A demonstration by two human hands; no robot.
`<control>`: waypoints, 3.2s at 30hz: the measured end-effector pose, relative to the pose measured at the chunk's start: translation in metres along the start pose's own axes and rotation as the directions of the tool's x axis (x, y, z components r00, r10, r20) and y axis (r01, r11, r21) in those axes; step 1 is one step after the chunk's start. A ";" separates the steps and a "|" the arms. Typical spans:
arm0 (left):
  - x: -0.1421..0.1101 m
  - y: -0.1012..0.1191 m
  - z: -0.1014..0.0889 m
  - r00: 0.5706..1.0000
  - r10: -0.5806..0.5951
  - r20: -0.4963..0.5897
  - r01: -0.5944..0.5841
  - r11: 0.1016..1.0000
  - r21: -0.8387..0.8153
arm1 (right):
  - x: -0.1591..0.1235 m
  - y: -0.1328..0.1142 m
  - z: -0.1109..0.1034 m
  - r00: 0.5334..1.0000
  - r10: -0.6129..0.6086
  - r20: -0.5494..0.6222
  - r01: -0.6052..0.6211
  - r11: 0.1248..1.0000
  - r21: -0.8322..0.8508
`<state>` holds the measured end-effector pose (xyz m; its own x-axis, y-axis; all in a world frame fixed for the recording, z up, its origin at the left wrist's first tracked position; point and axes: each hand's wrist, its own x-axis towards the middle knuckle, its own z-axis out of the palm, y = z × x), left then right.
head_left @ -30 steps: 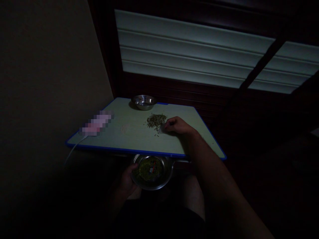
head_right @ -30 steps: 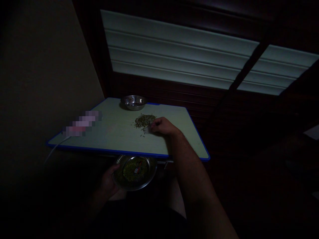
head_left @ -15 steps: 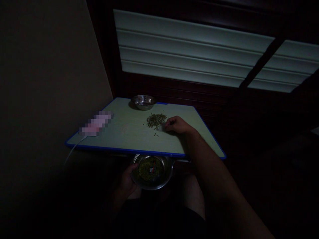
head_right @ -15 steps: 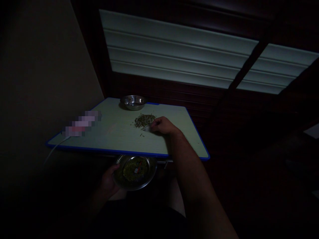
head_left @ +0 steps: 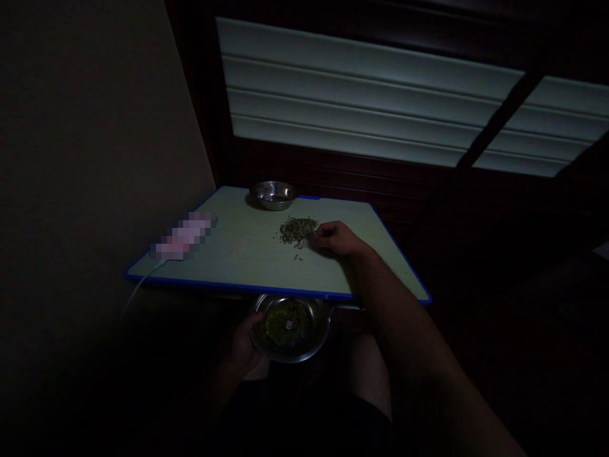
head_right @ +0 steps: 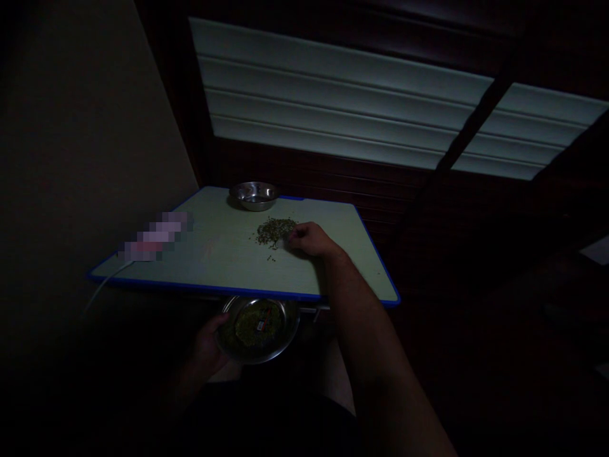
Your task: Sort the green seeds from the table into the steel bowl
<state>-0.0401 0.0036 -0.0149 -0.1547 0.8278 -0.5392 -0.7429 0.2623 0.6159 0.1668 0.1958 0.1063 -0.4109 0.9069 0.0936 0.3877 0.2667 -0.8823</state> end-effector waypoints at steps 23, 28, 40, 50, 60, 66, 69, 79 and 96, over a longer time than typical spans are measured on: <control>0.001 -0.001 -0.002 1.000 -0.013 0.003 0.013 1.000 0.015 | -0.002 -0.004 0.000 0.998 0.019 0.053 -0.021 0.999 0.038; -0.002 0.001 0.002 1.000 0.002 -0.023 -0.002 1.000 0.004 | -0.002 -0.004 0.000 0.998 0.009 0.058 -0.013 0.998 0.055; 0.006 -0.003 -0.008 1.000 -0.013 0.028 0.012 1.000 0.016 | -0.007 -0.007 -0.004 0.979 0.065 0.194 -0.063 0.998 -0.020; 0.005 -0.003 -0.007 1.000 -0.001 0.016 0.001 1.000 0.014 | -0.009 -0.011 -0.003 0.984 0.098 0.151 -0.096 0.995 -0.017; -0.002 0.001 -0.001 1.000 -0.014 0.004 0.014 1.000 0.002 | -0.007 -0.005 -0.007 0.995 0.088 0.041 -0.088 0.996 -0.001; 0.002 -0.001 -0.002 1.000 -0.020 -0.017 0.020 1.000 0.004 | -0.007 -0.009 -0.004 0.995 0.045 0.084 -0.045 0.999 -0.010; 0.003 -0.001 -0.004 1.000 -0.018 0.000 0.018 1.000 0.012 | -0.007 -0.008 -0.004 0.993 0.046 0.108 -0.045 0.999 -0.012; 0.003 -0.001 -0.005 0.999 -0.032 0.015 0.032 0.999 0.016 | -0.008 -0.011 0.000 0.979 0.072 0.192 -0.072 0.997 -0.009; 0.003 -0.001 -0.004 1.000 -0.003 0.011 0.003 1.000 0.025 | -0.005 -0.004 -0.003 0.996 0.077 0.039 -0.076 0.997 -0.034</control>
<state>-0.0424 0.0040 -0.0189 -0.1447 0.8325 -0.5348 -0.7271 0.2771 0.6282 0.1693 0.1914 0.1110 -0.4115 0.9114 0.0073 0.4458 0.2083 -0.8705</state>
